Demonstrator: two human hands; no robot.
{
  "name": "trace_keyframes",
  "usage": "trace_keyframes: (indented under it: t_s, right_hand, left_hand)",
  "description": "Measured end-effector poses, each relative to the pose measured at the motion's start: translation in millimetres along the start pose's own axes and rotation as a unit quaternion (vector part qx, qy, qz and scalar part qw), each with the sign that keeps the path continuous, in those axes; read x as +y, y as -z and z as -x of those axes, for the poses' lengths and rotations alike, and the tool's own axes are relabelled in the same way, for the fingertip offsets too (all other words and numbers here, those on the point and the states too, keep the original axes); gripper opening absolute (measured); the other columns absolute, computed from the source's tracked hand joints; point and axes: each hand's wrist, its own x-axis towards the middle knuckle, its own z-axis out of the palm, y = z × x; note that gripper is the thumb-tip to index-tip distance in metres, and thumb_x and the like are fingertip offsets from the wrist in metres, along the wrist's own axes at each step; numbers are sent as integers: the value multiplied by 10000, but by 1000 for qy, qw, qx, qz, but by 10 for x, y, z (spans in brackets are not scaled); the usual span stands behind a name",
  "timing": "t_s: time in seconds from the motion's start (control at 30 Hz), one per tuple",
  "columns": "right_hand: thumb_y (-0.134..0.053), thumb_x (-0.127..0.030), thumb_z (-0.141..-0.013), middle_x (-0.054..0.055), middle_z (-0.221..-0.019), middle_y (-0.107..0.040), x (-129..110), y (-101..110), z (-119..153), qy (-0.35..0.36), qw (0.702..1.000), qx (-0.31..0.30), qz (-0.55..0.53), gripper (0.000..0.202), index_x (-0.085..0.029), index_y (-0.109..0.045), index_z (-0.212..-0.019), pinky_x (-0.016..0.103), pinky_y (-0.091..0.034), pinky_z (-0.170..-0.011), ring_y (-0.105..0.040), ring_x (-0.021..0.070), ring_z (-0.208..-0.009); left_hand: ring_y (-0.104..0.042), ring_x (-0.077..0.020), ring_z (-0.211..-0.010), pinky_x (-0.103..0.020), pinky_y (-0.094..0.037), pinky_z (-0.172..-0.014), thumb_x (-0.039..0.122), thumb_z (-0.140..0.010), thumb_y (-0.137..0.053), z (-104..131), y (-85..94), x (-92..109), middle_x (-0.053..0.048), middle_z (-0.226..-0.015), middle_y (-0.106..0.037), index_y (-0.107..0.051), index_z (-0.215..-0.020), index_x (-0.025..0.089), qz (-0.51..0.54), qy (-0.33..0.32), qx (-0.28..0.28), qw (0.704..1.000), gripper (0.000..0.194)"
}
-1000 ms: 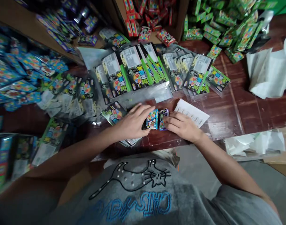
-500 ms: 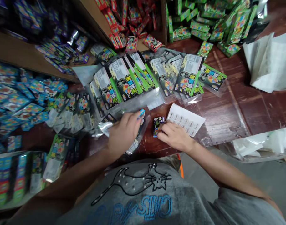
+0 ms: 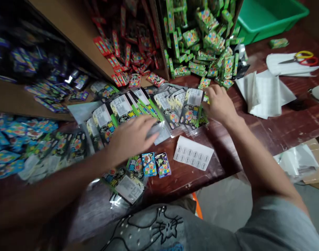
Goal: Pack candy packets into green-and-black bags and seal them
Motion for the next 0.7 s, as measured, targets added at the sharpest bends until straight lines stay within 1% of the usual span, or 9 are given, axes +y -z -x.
trace_keyframes:
  t_s: [0.07, 0.1, 0.2, 0.27, 0.33, 0.4, 0.5, 0.6, 0.7]
  right_hand:
    - [-635, -207, -943, 297, -1673, -473, 369, -44, -493, -11, 994, -99, 36, 735, -57, -434, -1634, 623, -399, -1237, -453, 450, -1545]
    - [-695, -191, -892, 308, -1689, -455, 487, -77, -709, -10, 989, -139, 42, 812, -34, -424, -1641, 602, -406, -1235, -460, 451, -1540]
    - [-841, -242, -782, 335, -1597, -548, 616, -172, -1157, -9, 975, -214, 52, 901, 12, -514, -1582, 521, -458, -1167, -571, 417, -1421]
    - [-887, -328, -760, 345, -1499, -614, 609, -204, -1293, -29, 972, -226, 61, 871, 7, -602, -1511, 506, -489, -1087, -628, 391, -1323]
    - [-897, -416, -763, 356, -1422, -642, 599, -195, -1342, -63, 970, -223, 73, 827, -8, -663, -1444, 505, -516, -986, -659, 380, -1237]
    - [-898, -503, -754, 354, -1368, -651, 600, -138, -1331, -97, 969, -214, 79, 856, -10, -674, -1417, 492, -524, -911, -671, 378, -1196]
    - [-882, -635, -720, 362, -1426, -581, 580, 49, -1166, -141, 969, -186, 77, 1060, 16, -591, -1504, 488, -515, -904, -648, 408, -1255]
    - [-706, -779, -806, 351, -1571, -439, 466, 333, -740, -183, 976, -104, 51, 1144, 21, -497, -1597, 518, -485, -928, -591, 453, -1357]
    - [-621, -825, -874, 264, -1513, -539, 262, 602, -145, -229, 973, 18, -32, 999, -68, -604, -1526, 524, -477, -885, -633, 365, -1311]
  left_hand:
    - [-608, -380, -1401, -503, -532, -1143, 359, -1080, -546, -671, 55, -244, -201, -1524, -641, -591, -1521, 142, -13, 38, 15, 999, 494]
    - [-578, -384, -1436, -503, -496, -1187, 352, -1065, -586, -1002, 65, -357, -217, -1528, -634, -554, -1553, 116, -9, 56, 18, 998, 543]
    - [-517, -414, -1492, -506, -439, -1240, 434, -990, -752, -1817, 12, -638, -266, -1550, -599, -483, -1573, 30, 41, 120, 23, 992, 759]
    - [-500, -438, -1501, -506, -444, -1225, 465, -904, -866, -2152, -86, -765, -301, -1525, -598, -467, -1550, -20, 82, 173, 28, 981, 901]
    - [-493, -442, -1497, -506, -434, -1228, 445, -825, -946, -2325, -198, -842, -318, -1511, -593, -481, -1510, -44, 110, 208, 35, 971, 962]
    - [-480, -414, -1492, -519, -402, -1256, 473, -813, -949, -2360, -277, -883, -289, -1513, -586, -489, -1487, -39, 128, 215, 59, 966, 963]
    - [-445, -370, -1495, -548, -363, -1295, 525, -864, -864, -2181, -262, -887, -210, -1532, -553, -447, -1536, -1, 138, 183, 114, 967, 949]
    - [-443, -347, -1508, -504, -372, -1307, 389, -869, -845, -1735, -90, -762, -165, -1585, -493, -370, -1634, 102, 155, 118, 135, 972, 944]
    - [-459, -317, -1529, -458, -463, -1249, 296, -911, -744, -1142, 104, -481, -115, -1611, -471, -396, -1629, 226, 223, 43, 108, 968, 801]
